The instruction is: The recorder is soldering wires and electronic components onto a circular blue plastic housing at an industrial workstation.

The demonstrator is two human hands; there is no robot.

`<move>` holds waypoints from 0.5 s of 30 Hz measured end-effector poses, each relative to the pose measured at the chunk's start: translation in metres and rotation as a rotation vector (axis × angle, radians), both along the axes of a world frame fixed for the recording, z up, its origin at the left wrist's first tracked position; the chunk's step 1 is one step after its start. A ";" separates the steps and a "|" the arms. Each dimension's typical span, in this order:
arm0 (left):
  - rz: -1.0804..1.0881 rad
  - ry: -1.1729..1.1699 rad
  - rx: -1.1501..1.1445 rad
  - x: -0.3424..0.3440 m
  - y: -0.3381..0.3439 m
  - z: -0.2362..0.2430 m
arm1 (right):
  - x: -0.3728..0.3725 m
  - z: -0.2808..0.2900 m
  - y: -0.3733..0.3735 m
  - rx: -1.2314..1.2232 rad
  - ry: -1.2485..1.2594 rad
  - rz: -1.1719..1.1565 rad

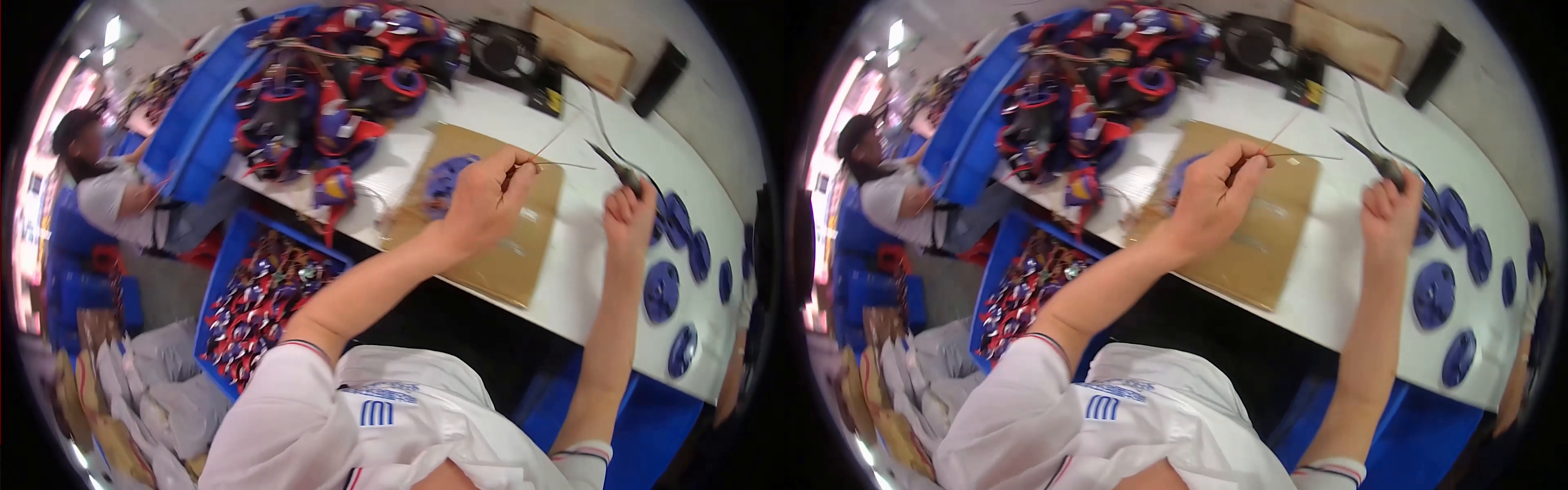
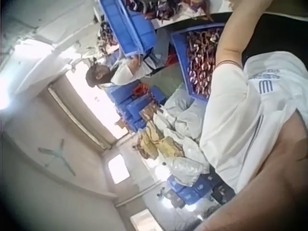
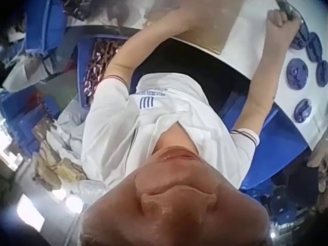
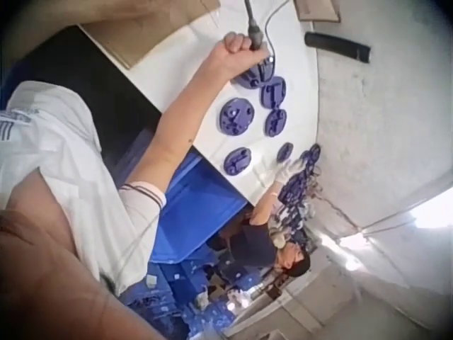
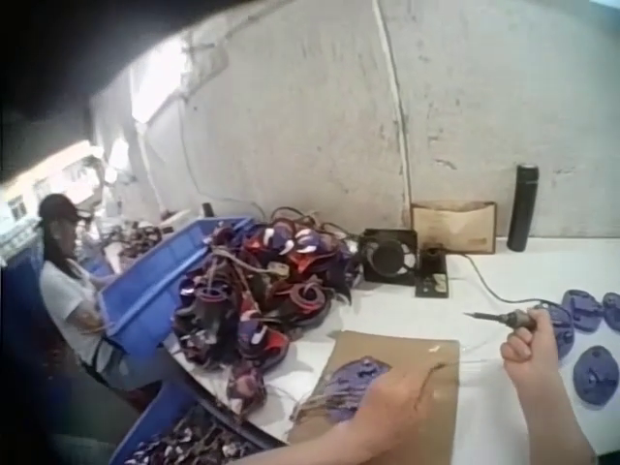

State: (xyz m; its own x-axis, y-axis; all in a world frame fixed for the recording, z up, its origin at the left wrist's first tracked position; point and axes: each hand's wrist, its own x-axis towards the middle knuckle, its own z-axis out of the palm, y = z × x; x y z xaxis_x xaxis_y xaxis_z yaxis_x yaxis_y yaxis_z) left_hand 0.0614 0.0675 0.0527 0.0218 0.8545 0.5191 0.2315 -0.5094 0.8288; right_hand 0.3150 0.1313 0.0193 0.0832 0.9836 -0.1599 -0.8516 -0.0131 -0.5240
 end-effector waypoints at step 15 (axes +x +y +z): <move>0.534 -0.085 0.220 -0.157 0.069 -0.047 | -0.015 0.002 -0.004 -0.052 -0.049 -0.014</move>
State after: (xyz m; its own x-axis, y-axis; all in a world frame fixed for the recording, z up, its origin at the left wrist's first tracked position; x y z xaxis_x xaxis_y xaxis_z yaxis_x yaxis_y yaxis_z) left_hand -0.0959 0.1365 0.0052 -0.4318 0.6072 0.6669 0.4408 -0.5030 0.7434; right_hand 0.2999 0.1272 0.0212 0.1062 0.9727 -0.2063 -0.8253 -0.0295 -0.5639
